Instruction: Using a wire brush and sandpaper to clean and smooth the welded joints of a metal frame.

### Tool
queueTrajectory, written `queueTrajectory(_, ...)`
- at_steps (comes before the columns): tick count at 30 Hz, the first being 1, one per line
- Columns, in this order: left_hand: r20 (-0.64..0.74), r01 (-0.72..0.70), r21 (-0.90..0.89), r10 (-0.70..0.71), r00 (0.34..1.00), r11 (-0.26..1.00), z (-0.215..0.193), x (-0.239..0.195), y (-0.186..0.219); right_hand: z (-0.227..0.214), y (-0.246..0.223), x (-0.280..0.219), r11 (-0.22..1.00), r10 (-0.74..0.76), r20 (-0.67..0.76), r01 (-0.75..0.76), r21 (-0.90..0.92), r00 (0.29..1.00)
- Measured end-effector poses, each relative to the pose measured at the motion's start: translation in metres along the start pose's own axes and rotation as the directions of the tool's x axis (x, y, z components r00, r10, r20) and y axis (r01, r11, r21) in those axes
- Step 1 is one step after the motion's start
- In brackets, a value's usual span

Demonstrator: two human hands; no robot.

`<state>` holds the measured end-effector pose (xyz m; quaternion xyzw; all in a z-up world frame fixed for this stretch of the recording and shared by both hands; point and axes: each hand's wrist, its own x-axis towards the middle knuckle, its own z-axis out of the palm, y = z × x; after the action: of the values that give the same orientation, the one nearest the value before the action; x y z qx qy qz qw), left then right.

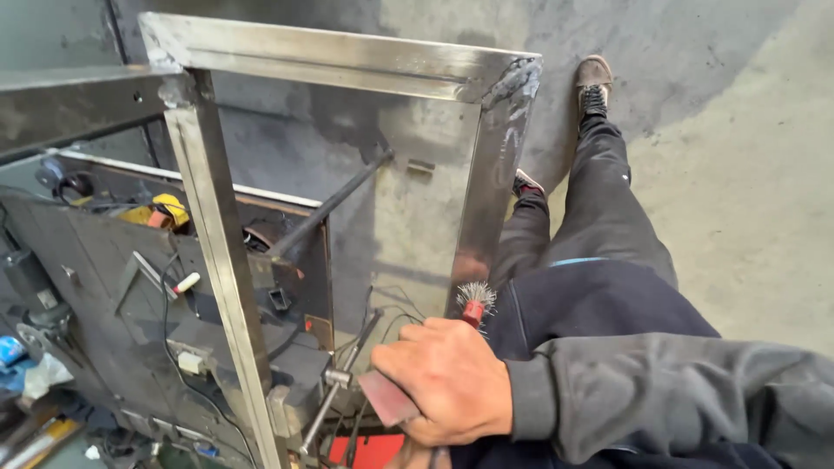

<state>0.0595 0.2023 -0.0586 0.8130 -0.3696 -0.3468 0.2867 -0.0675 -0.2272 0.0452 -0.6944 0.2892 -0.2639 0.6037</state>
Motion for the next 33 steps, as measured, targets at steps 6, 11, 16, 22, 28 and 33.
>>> queueTrajectory(6, 0.273, -0.245, 0.434, 0.133, 0.953, 0.867, 0.03, 0.152, 0.17, -0.029, 0.005, 0.028, 0.986, -0.081, -0.228, 0.044, -0.162, 0.97)
queueTrajectory(11, 0.022, -0.007, 0.487, -0.004, 1.0, 0.873, -0.013, 0.03, 0.113, 0.004, 0.005, 0.003, 0.999, -0.04, -0.067, 0.039, -0.011, 0.997)
queueTrajectory(16, 0.159, -0.194, 0.67, 0.117, 0.98, 0.716, 0.015, 0.129, 0.237, -0.033, 0.004, 0.03, 0.987, -0.097, -0.289, 0.053, -0.155, 0.952)
queueTrajectory(22, 0.121, -0.144, 0.683, 0.084, 0.989, 0.716, 0.015, 0.118, 0.241, -0.021, 0.013, 0.011, 0.993, -0.028, -0.116, 0.015, -0.115, 0.993)
queueTrajectory(28, 0.172, -0.218, 0.602, 0.142, 0.975, 0.768, -0.004, 0.106, 0.212, -0.016, 0.001, 0.005, 0.997, -0.05, -0.181, 0.038, -0.071, 0.982)
queueTrajectory(33, 0.104, -0.163, 0.705, 0.126, 0.987, 0.69, 0.023, 0.136, 0.24, -0.04, 0.011, 0.022, 0.99, -0.101, -0.208, 0.078, -0.113, 0.973)
